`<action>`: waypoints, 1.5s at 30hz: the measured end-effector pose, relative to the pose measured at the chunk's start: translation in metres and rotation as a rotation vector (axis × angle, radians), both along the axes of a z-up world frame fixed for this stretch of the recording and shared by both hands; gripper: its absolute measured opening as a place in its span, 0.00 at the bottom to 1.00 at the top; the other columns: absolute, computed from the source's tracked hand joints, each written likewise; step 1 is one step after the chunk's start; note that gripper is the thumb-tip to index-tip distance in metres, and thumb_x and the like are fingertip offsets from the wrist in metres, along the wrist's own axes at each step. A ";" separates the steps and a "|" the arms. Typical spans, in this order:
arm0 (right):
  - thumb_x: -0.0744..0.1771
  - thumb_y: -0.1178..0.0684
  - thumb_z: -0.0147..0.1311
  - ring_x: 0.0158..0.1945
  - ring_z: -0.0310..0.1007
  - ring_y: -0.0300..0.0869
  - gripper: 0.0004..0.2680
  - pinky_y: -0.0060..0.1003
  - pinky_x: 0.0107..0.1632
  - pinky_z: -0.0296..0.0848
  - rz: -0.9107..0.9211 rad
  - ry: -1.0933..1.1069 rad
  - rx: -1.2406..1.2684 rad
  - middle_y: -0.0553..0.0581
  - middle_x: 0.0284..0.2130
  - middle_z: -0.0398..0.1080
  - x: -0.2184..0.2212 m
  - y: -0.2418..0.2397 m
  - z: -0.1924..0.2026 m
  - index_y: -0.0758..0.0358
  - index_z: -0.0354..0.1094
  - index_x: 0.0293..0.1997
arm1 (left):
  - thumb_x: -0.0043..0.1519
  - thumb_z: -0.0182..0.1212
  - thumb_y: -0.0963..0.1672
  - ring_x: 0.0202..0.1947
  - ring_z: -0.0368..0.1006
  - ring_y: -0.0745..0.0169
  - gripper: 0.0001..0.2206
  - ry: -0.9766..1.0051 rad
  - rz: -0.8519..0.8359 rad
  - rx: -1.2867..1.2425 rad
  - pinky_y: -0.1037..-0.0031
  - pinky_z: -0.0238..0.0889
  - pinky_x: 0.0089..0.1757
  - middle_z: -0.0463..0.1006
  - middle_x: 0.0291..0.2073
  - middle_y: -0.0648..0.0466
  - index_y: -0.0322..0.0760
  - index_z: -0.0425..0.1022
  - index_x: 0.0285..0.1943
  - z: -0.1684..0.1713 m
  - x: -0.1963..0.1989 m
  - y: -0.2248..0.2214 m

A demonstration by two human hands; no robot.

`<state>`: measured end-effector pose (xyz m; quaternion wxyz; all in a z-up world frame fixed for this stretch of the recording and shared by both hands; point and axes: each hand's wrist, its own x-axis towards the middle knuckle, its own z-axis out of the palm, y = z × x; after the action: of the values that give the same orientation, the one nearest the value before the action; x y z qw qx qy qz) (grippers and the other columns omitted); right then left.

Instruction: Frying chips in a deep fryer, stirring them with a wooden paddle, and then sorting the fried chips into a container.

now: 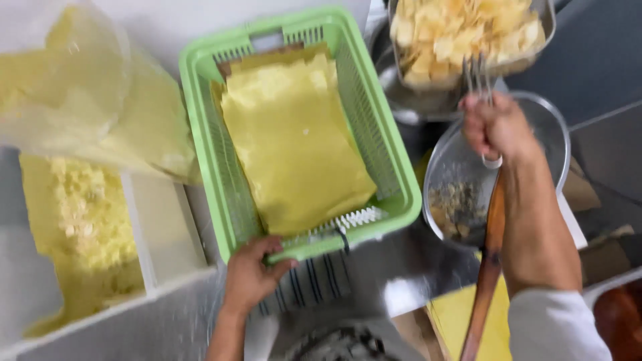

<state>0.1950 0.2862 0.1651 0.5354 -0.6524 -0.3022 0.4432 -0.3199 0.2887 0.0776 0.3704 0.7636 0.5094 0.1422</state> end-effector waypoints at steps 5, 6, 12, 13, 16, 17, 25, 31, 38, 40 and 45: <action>0.74 0.53 0.43 0.15 0.46 0.29 0.04 0.27 0.13 0.39 -0.045 0.097 -0.025 0.41 0.18 0.51 -0.025 0.010 0.031 0.54 0.60 0.41 | 0.50 0.74 0.56 0.41 0.82 0.59 0.26 -0.037 -0.001 0.003 0.63 0.75 0.42 0.86 0.40 0.58 0.46 0.81 0.54 0.009 0.002 0.002; 0.74 0.54 0.42 0.16 0.47 0.28 0.05 0.26 0.13 0.43 -0.021 0.096 0.001 0.39 0.18 0.52 -0.027 0.007 0.036 0.54 0.60 0.41 | 0.50 0.74 0.55 0.41 0.83 0.60 0.26 -0.059 -0.028 0.024 0.62 0.75 0.43 0.87 0.40 0.59 0.45 0.81 0.54 0.009 0.007 0.007; 0.73 0.53 0.44 0.14 0.42 0.31 0.05 0.28 0.12 0.39 0.056 0.028 0.006 0.44 0.17 0.46 -0.091 -0.032 0.069 0.56 0.58 0.40 | 0.55 0.68 0.58 0.40 0.81 0.52 0.26 -0.101 -0.126 0.186 0.58 0.70 0.38 0.86 0.37 0.58 0.43 0.81 0.54 -0.008 0.002 0.006; 0.73 0.53 0.44 0.14 0.42 0.31 0.05 0.28 0.12 0.39 0.073 0.029 -0.002 0.44 0.17 0.46 -0.100 -0.039 0.070 0.56 0.58 0.40 | 0.55 0.68 0.58 0.40 0.81 0.52 0.26 -0.100 -0.108 0.180 0.58 0.70 0.38 0.86 0.37 0.58 0.43 0.81 0.54 -0.006 0.002 0.006; 0.74 0.55 0.42 0.15 0.45 0.37 0.04 0.32 0.14 0.46 0.134 -0.138 -0.029 0.49 0.18 0.46 -0.126 -0.062 0.073 0.57 0.56 0.43 | 0.57 0.65 0.58 0.41 0.80 0.53 0.24 -0.129 -0.152 0.164 0.58 0.69 0.40 0.85 0.39 0.57 0.44 0.80 0.53 -0.001 0.004 0.003; 0.73 0.53 0.45 0.14 0.45 0.37 0.03 0.33 0.14 0.47 0.147 -0.152 -0.046 0.50 0.17 0.47 -0.134 -0.064 0.068 0.56 0.59 0.44 | 0.57 0.67 0.57 0.39 0.80 0.54 0.21 -0.140 -0.154 0.200 0.59 0.69 0.38 0.85 0.38 0.58 0.45 0.80 0.50 -0.003 0.005 0.002; 0.71 0.54 0.54 0.20 0.65 0.49 0.06 0.46 0.28 0.66 0.377 -0.685 -0.166 0.62 0.15 0.67 -0.171 -0.074 -0.015 0.67 0.70 0.41 | 0.53 0.77 0.49 0.40 0.80 0.45 0.20 -0.325 -0.088 0.292 0.56 0.72 0.48 0.84 0.36 0.52 0.38 0.80 0.50 -0.021 0.014 0.001; 0.70 0.53 0.55 0.28 0.74 0.67 0.06 0.56 0.35 0.70 0.472 -0.966 -0.323 0.72 0.20 0.72 -0.193 -0.087 -0.025 0.65 0.73 0.45 | 0.56 0.73 0.51 0.40 0.79 0.46 0.19 -0.310 -0.139 0.259 0.56 0.72 0.45 0.83 0.36 0.54 0.41 0.78 0.51 -0.022 0.017 0.001; 0.71 0.50 0.51 0.32 0.77 0.65 0.08 0.57 0.37 0.73 0.476 -1.104 -0.433 0.70 0.23 0.75 -0.209 -0.077 -0.012 0.63 0.73 0.47 | 0.57 0.71 0.51 0.42 0.78 0.44 0.20 -0.296 -0.171 0.244 0.56 0.72 0.43 0.82 0.38 0.52 0.39 0.78 0.53 -0.019 0.017 0.000; 0.72 0.49 0.48 0.36 0.79 0.66 0.10 0.59 0.41 0.74 0.498 -1.132 -0.500 0.71 0.27 0.77 -0.215 -0.061 -0.008 0.61 0.73 0.51 | 0.58 0.71 0.51 0.41 0.78 0.41 0.20 -0.295 -0.186 0.216 0.54 0.73 0.43 0.82 0.39 0.50 0.38 0.78 0.54 -0.019 0.017 0.000; 0.73 0.47 0.42 0.38 0.79 0.66 0.13 0.61 0.42 0.76 0.540 -1.286 -0.521 0.69 0.30 0.77 -0.217 -0.024 -0.012 0.55 0.69 0.62 | 0.55 0.71 0.53 0.41 0.79 0.43 0.20 -0.248 -0.196 0.247 0.55 0.73 0.43 0.82 0.37 0.53 0.43 0.78 0.51 -0.028 0.020 0.005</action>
<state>-0.0219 0.2627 0.1530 -0.0468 -0.7919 -0.5907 0.1476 -0.3000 0.2933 0.0495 0.3460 0.8257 0.3620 0.2597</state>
